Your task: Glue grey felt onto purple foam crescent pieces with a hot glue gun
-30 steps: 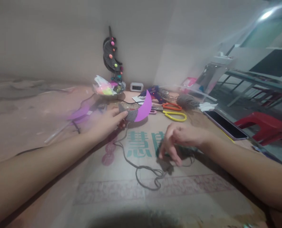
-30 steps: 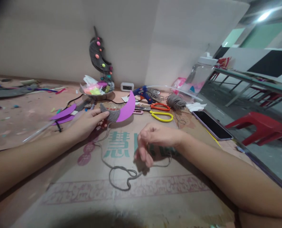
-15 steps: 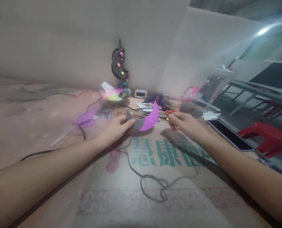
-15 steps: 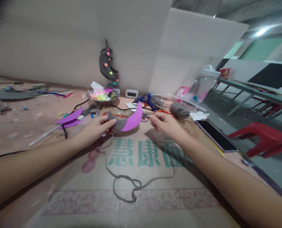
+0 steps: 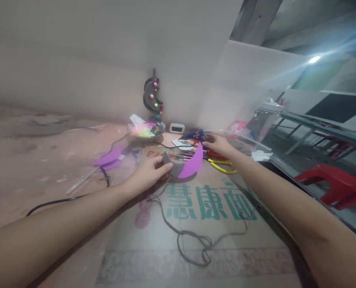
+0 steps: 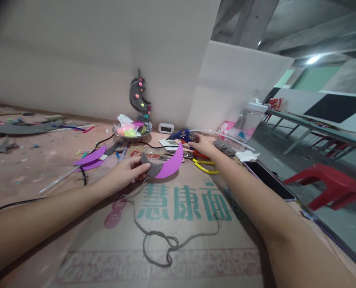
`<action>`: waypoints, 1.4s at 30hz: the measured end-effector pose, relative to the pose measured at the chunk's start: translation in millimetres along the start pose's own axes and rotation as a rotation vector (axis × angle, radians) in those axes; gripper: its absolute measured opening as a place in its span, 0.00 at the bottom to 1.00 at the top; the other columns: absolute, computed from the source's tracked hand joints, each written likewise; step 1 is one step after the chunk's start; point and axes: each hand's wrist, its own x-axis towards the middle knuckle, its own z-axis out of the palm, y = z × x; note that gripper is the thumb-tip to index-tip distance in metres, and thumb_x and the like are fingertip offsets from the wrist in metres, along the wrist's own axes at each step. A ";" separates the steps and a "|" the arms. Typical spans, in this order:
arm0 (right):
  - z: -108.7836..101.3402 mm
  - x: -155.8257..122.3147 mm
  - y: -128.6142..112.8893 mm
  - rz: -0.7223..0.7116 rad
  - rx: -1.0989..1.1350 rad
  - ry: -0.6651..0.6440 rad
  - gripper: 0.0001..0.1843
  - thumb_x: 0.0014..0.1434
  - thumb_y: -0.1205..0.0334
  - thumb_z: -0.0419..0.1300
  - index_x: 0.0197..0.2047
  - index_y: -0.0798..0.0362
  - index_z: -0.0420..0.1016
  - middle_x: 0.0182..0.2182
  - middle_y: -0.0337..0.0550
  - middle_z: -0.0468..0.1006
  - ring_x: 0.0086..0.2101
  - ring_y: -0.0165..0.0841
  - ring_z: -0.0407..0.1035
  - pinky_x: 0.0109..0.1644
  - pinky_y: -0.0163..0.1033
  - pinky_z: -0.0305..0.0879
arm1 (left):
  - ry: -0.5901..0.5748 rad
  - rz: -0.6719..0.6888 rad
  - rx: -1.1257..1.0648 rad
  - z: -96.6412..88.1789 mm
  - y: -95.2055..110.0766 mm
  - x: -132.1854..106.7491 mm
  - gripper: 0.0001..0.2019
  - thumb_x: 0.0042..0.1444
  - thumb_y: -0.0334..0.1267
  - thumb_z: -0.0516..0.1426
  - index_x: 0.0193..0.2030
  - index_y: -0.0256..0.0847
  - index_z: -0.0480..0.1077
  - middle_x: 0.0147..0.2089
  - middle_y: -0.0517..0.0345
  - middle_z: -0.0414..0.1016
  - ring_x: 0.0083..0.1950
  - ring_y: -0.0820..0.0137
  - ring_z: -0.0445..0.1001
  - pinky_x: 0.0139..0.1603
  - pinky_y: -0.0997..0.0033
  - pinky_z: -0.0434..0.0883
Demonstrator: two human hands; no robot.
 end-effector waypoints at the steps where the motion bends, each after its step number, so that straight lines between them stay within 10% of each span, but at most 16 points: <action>1: 4.3 5.9 -0.7 0.005 0.002 -0.007 0.26 0.52 0.58 0.66 0.54 0.57 0.73 0.50 0.54 0.78 0.47 0.43 0.74 0.54 0.46 0.68 | -0.004 -0.005 -0.023 0.7 1.4 -0.2 0.15 0.56 0.50 0.57 0.35 0.37 0.69 0.25 0.63 0.66 0.24 0.75 0.63 0.24 0.76 0.57; 10: 23.3 18.8 -10.5 0.037 0.045 0.052 0.22 0.51 0.56 0.66 0.48 0.57 0.73 0.42 0.50 0.81 0.39 0.35 0.74 0.44 0.39 0.69 | 0.008 -0.042 -0.028 1.9 11.0 -1.6 0.12 0.56 0.46 0.57 0.36 0.37 0.69 0.24 0.64 0.64 0.24 0.75 0.62 0.21 0.77 0.55; 23: -25.3 -37.2 -28.9 0.053 0.243 0.224 0.21 0.49 0.45 0.65 0.37 0.54 0.76 0.19 0.39 0.72 0.22 0.33 0.66 0.27 0.39 0.63 | 0.000 0.005 -0.133 1.6 5.3 -0.2 0.11 0.58 0.44 0.56 0.33 0.37 0.66 0.23 0.64 0.64 0.23 0.77 0.62 0.23 0.77 0.57; 33: -14.4 -144.6 -56.4 -0.004 0.260 -0.045 0.15 0.56 0.46 0.61 0.28 0.48 0.74 0.23 0.42 0.76 0.27 0.40 0.73 0.36 0.46 0.70 | 0.082 -0.057 -0.199 1.5 7.6 2.2 0.08 0.58 0.40 0.56 0.32 0.38 0.65 0.22 0.63 0.68 0.22 0.77 0.65 0.25 0.77 0.63; 42: 5.9 -156.7 -44.8 -0.208 0.215 -0.200 0.14 0.55 0.45 0.61 0.36 0.46 0.71 0.34 0.43 0.78 0.36 0.42 0.73 0.42 0.48 0.71 | 0.094 -0.086 -0.133 -1.1 7.7 2.0 0.09 0.57 0.41 0.56 0.31 0.38 0.65 0.22 0.63 0.68 0.21 0.78 0.65 0.23 0.79 0.62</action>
